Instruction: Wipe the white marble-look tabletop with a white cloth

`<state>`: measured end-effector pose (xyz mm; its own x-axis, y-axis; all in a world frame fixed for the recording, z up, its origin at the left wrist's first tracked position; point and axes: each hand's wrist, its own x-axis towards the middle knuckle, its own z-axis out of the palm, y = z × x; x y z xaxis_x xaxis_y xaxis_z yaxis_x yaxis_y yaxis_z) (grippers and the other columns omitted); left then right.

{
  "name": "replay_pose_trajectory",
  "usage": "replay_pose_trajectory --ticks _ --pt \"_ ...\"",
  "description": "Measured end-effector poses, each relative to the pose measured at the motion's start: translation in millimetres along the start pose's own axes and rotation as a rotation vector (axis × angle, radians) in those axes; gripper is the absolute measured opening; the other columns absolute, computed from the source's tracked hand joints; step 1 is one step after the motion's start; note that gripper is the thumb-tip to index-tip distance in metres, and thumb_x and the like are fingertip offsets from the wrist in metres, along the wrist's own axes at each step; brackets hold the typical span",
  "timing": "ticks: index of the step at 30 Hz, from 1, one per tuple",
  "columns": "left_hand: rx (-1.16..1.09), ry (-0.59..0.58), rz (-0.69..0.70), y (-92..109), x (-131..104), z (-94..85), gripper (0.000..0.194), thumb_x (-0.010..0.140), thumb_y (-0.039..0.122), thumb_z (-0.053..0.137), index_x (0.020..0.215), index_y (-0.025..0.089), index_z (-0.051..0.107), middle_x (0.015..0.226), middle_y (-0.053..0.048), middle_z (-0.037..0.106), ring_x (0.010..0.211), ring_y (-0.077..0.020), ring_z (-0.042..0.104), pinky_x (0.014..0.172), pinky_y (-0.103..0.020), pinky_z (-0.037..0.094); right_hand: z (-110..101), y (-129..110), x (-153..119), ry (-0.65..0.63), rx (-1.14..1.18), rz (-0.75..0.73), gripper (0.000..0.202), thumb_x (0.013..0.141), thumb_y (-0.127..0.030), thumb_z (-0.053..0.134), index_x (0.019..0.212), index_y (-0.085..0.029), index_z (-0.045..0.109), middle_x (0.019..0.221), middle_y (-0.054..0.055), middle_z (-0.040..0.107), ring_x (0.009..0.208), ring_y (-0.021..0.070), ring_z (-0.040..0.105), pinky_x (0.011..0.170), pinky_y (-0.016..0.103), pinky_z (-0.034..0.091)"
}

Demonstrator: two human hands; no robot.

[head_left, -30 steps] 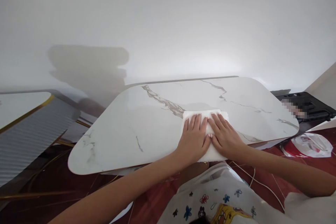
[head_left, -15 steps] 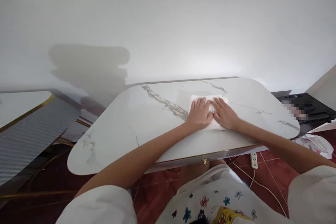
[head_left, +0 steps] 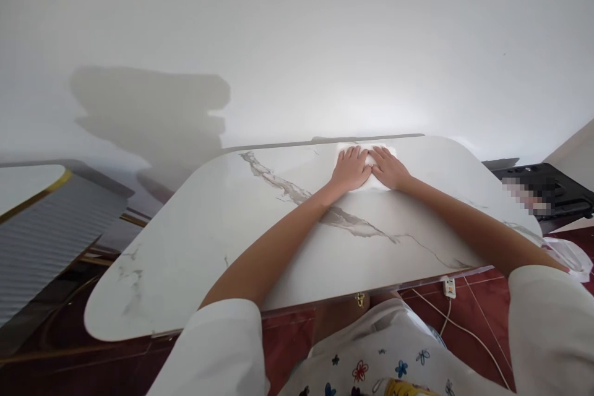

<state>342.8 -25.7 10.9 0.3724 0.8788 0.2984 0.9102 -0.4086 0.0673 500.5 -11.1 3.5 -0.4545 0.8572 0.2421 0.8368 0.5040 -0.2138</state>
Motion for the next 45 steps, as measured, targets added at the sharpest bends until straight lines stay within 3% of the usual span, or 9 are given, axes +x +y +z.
replay_pose_trajectory --ticks 13,23,34,45 --pt "0.024 0.036 -0.040 -23 56 18.7 0.043 0.093 0.022 0.032 0.134 0.016 0.046 0.141 -0.013 0.048 0.133 -0.0277 0.038 0.110 -0.045 0.027 13 39 61 0.073 0.072 -0.047 0.054 0.092 -0.026 0.034 0.143 -0.012 0.043 0.151 0.013 0.041 0.141 0.0330 0.032 0.113 0.053 0.029" --pt "-0.006 0.009 0.010 -20 87 25.7 0.042 0.094 0.023 0.033 0.133 0.017 0.047 0.139 -0.012 0.051 0.130 -0.0267 0.042 0.109 -0.042 0.029 12 61 69 0.096 0.060 0.041 0.052 0.093 -0.026 0.035 0.143 -0.013 0.044 0.148 0.013 0.045 0.140 0.0319 0.034 0.114 0.052 0.030" --pt "-0.003 0.017 0.004 -12 69 20.7 0.046 0.094 0.025 0.032 0.138 0.018 0.043 0.146 -0.011 0.045 0.137 -0.0248 0.036 0.113 -0.043 0.026 10 51 54 0.083 0.025 0.054 0.053 0.094 -0.026 0.034 0.146 -0.013 0.040 0.153 0.013 0.039 0.142 0.0316 0.031 0.113 0.051 0.030" --pt "0.020 0.015 0.002 2 16 8.2 0.049 0.094 0.026 0.030 0.140 0.014 0.042 0.148 -0.013 0.042 0.138 -0.0270 0.034 0.114 -0.045 0.025 4 12 5 0.061 0.020 0.067 0.054 0.095 -0.027 0.032 0.146 -0.014 0.039 0.155 0.012 0.035 0.144 0.0339 0.028 0.113 0.051 0.032"
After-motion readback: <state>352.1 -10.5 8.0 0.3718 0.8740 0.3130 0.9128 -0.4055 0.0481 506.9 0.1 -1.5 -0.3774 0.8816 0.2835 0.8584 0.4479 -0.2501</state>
